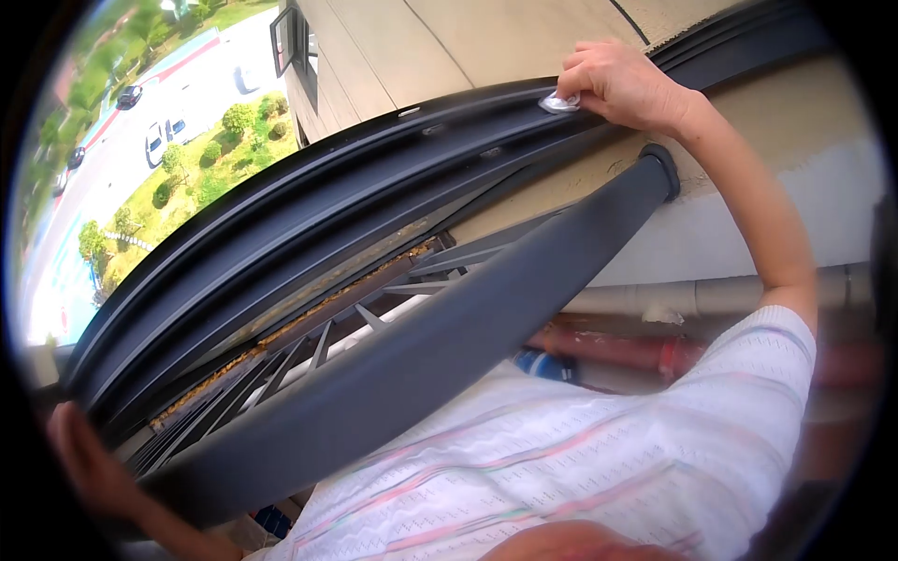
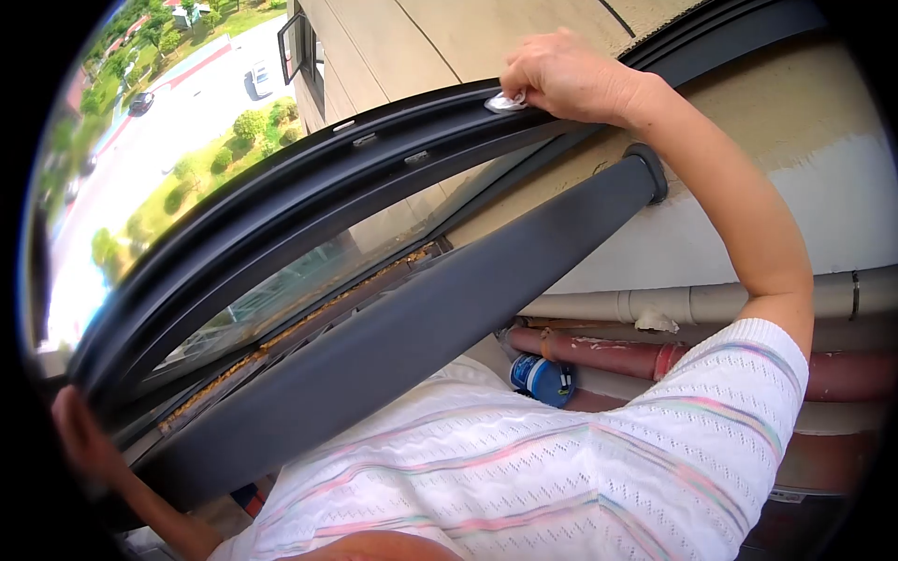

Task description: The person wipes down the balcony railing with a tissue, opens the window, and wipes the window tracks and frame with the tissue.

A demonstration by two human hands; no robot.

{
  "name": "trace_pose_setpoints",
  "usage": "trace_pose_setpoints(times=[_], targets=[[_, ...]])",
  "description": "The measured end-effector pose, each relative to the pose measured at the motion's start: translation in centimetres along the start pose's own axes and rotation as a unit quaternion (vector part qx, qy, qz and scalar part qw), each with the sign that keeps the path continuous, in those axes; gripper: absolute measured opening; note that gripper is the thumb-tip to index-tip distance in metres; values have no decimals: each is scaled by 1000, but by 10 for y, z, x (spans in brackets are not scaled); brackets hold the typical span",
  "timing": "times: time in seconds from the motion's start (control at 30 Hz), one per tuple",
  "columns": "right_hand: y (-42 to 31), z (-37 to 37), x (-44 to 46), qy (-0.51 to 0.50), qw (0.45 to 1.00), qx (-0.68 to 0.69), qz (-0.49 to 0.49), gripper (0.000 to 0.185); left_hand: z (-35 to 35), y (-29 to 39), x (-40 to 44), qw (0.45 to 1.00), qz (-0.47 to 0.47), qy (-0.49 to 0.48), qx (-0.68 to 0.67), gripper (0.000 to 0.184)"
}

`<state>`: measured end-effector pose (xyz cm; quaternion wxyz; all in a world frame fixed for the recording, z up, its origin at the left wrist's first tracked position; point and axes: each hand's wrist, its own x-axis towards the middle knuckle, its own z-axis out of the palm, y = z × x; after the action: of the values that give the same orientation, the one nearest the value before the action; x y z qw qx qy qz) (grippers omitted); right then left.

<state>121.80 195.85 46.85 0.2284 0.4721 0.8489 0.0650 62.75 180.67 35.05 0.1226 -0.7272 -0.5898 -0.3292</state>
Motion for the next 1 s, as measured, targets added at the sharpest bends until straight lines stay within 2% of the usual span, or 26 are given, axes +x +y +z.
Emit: trace_pose_setpoints(times=[0.03,0.07,0.1,0.13,0.2,0.27,0.3,0.47,0.57,0.67,0.7,0.73,0.8,0.87,1.0], targets=[[32,16,-8,-49,994,-87,51,4,0,3,0,1000,3,-5,-5,21],[64,29,-17,-155,947,-215,184,4,-2,5,1,1000,7,-8,-10,20],[81,39,-29,-109,948,-198,225,4,0,7,3,1000,10,-9,-12,20],[87,33,-26,-91,955,-182,218,10,3,11,-1,1000,-1,3,-8,20],[90,26,-31,127,956,-108,241,12,3,12,5,1000,0,-13,-16,20],[109,19,-37,205,935,-113,265,15,3,7,5,999,-12,-27,-32,20],[112,15,-40,203,935,-107,271,16,2,7,6,999,-6,-29,-18,20],[100,32,-46,55,975,50,210,11,3,8,7,999,7,-22,23,19],[102,62,-37,42,974,106,196,14,4,15,7,1000,0,-24,8,19],[120,68,-39,-74,949,-122,282,11,2,5,4,998,8,-41,49,20],[121,59,-37,-103,933,-147,313,11,4,2,1,999,-8,-33,23,20],[135,56,-36,-41,930,-134,340,14,4,0,-2,999,-26,-26,-1,20],[152,51,-37,181,897,-158,371,17,7,-2,-7,998,-42,-19,-30,21],[150,53,-42,153,903,-152,371,20,8,-4,-8,998,-44,-18,-47,21],[130,61,-41,55,919,-126,368,20,5,-4,-10,998,-45,-33,15,23]])
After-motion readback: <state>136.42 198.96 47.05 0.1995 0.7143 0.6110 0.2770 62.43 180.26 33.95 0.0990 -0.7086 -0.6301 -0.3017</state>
